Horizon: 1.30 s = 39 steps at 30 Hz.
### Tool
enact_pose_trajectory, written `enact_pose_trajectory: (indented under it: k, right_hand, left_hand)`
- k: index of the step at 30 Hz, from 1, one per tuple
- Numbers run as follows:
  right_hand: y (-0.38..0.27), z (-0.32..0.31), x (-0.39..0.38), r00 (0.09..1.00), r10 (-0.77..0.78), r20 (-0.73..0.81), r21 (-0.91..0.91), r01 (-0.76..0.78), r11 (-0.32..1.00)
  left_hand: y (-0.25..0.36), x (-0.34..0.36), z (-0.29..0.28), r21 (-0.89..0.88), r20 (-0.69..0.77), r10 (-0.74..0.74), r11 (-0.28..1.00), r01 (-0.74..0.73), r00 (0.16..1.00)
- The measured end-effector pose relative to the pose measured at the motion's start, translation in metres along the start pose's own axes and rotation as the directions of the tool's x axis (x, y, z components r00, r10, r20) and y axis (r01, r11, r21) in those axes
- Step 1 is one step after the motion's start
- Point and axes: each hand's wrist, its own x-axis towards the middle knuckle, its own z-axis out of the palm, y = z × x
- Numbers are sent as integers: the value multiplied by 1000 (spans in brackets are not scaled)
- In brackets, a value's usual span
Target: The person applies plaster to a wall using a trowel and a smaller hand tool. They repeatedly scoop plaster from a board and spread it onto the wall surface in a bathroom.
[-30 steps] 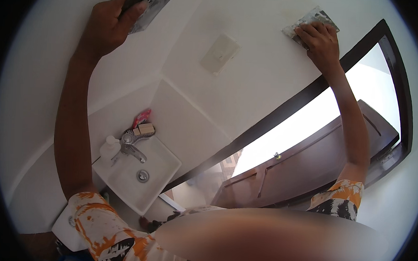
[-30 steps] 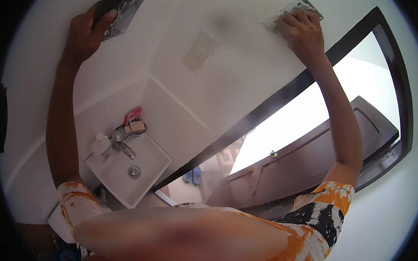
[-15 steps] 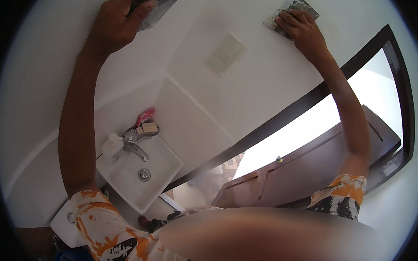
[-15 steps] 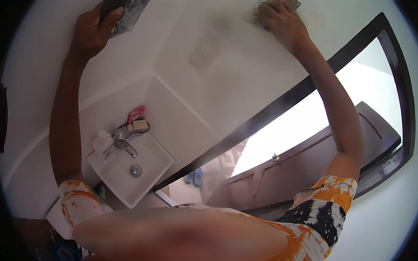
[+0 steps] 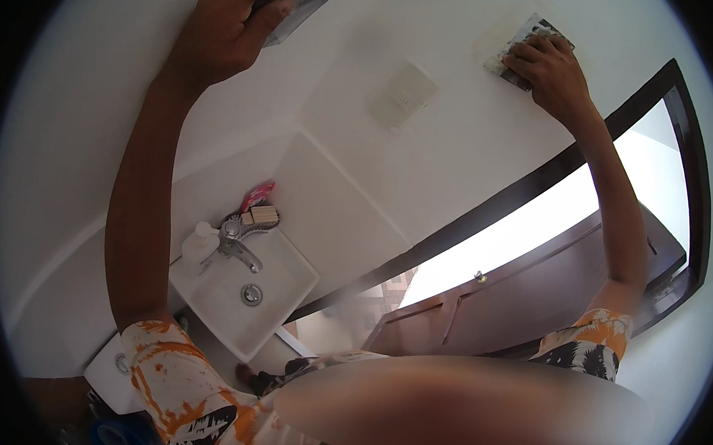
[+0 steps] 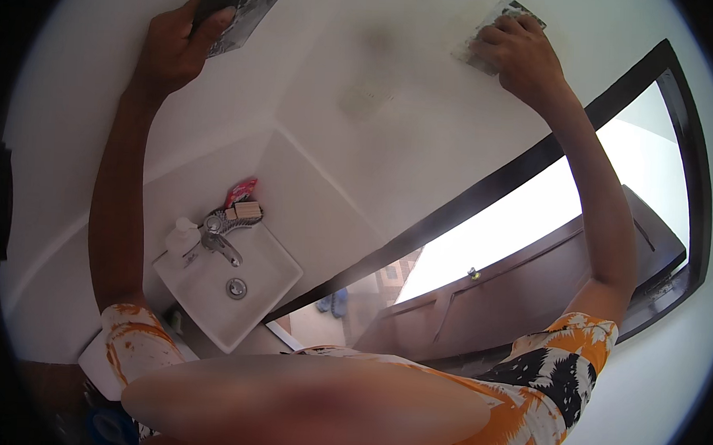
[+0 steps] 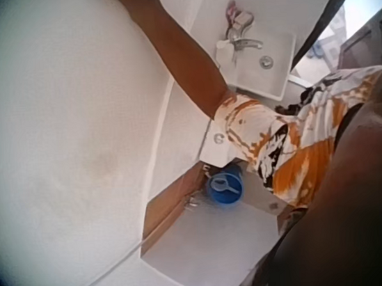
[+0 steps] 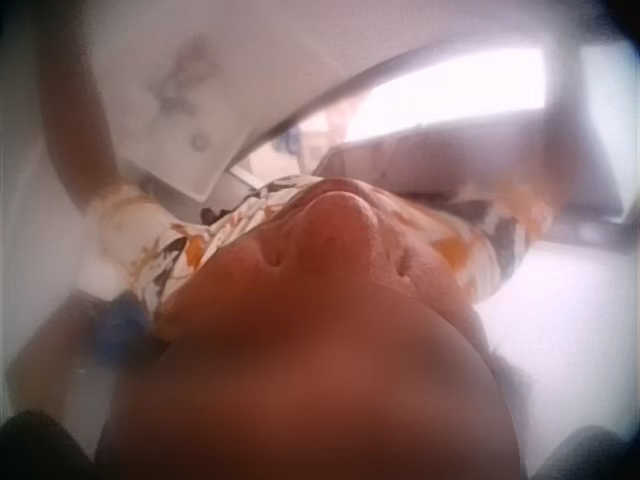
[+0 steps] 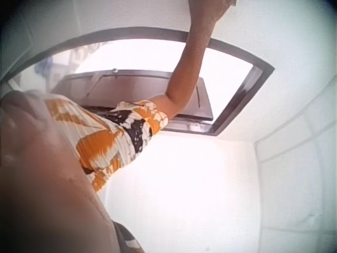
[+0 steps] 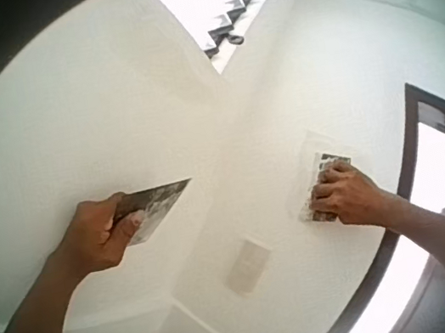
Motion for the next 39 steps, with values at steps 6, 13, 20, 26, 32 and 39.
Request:
enact_pose_trajectory:
  k: [6, 13, 20, 26, 32, 39]
  right_hand:
    - [1, -12, 4, 992, 54, 117, -21, -52, 998]
    - [3, 39, 136, 986, -66, -151, 35, 72, 997]
    - [7, 13, 72, 997, 11, 71, 21, -12, 1000]
    - [8, 25, 160, 998, -64, 18, -9, 65, 998]
    - [5, 21, 62, 999, 45, 13, 55, -46, 997]
    - [3, -4, -38, 995, 95, -7, 10, -95, 995]
  left_hand:
    - [8, 3, -1, 84, 35, 60, 995, -62, 998]
    - [18, 9, -6, 12, 4, 114, 993, -114, 994]
    - [15, 6, -6, 34, 10, 170, 985, -170, 985]
    - [16, 7, -5, 53, 0, 184, 982, -184, 983]
    - [11, 4, -8, 87, 16, 137, 987, -138, 990]
    - [9, 1, 3, 25, 15, 31, 999, -31, 999]
